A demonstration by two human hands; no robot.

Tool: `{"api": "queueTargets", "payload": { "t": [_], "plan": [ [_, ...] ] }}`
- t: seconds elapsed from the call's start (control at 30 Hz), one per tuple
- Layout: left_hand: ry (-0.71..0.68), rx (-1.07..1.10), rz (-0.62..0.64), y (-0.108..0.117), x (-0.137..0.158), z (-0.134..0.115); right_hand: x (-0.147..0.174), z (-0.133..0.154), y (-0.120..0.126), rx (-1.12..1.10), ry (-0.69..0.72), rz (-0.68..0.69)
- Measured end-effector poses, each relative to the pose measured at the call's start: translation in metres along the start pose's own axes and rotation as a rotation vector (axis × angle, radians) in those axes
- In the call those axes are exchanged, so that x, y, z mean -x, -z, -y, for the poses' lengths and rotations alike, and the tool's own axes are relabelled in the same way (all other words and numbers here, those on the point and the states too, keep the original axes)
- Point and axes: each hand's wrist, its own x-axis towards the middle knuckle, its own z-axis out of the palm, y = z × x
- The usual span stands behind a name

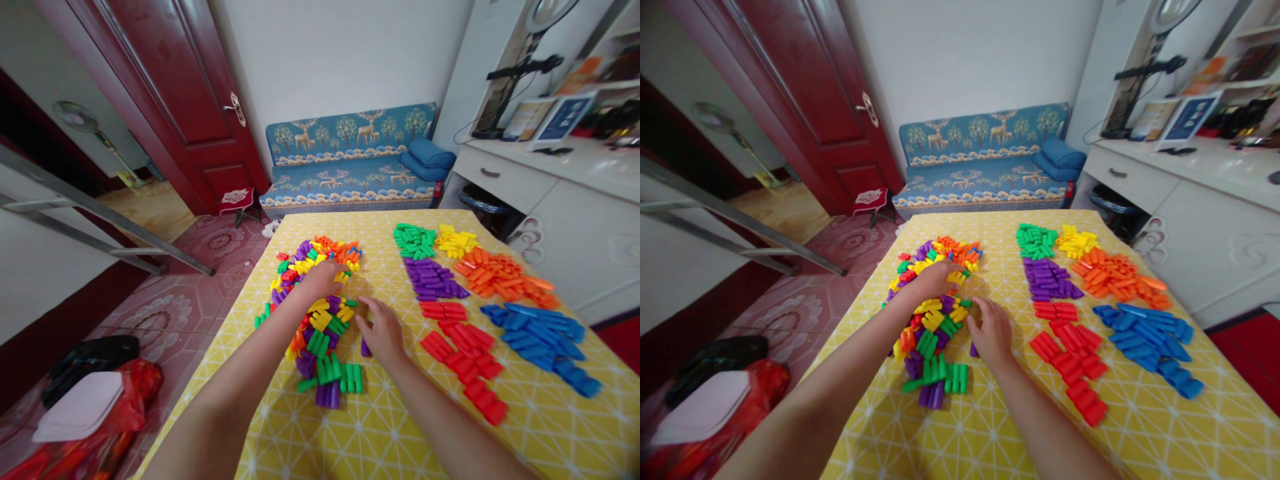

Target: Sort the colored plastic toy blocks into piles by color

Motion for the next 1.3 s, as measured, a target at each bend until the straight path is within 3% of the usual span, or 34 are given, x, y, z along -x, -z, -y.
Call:
{"api": "queueTargets", "payload": {
  "t": [0.23,0.37,0.47,0.57,0.67,0.83,1.0,1.13,1.3],
  "plan": [
    [0.022,-0.107,0.034,-0.013,-0.019,-0.014,0.000,0.001,0.000,-0.023,-0.005,-0.001],
    [-0.055,-0.038,0.050,-0.002,-0.016,-0.007,-0.001,0.001,0.001,-0.032,0.008,0.024],
    [-0.125,0.053,0.066,0.017,-0.005,-0.001,-0.001,0.000,0.002,-0.025,-0.006,0.034],
    [-0.209,0.233,0.161,0.036,0.017,0.002,-0.002,0.001,0.002,-0.014,-0.017,0.053],
    [-0.195,0.140,0.266,0.044,0.045,0.003,-0.002,0.003,0.003,-0.013,-0.011,0.051],
    [-0.006,-0.115,0.198,0.023,0.078,-0.003,-0.002,0.004,0.003,-0.030,0.013,0.047],
    [0.102,-0.289,0.241,-0.001,0.081,-0.018,-0.002,0.003,0.003,-0.030,0.032,0.041],
    [0.105,-0.339,0.200,-0.005,0.077,-0.021,-0.002,0.001,0.002,-0.031,0.029,0.036],
    [0.126,-0.263,0.023,-0.009,0.071,-0.015,-0.002,0.000,0.001,-0.041,0.028,0.021]
  ]
}}
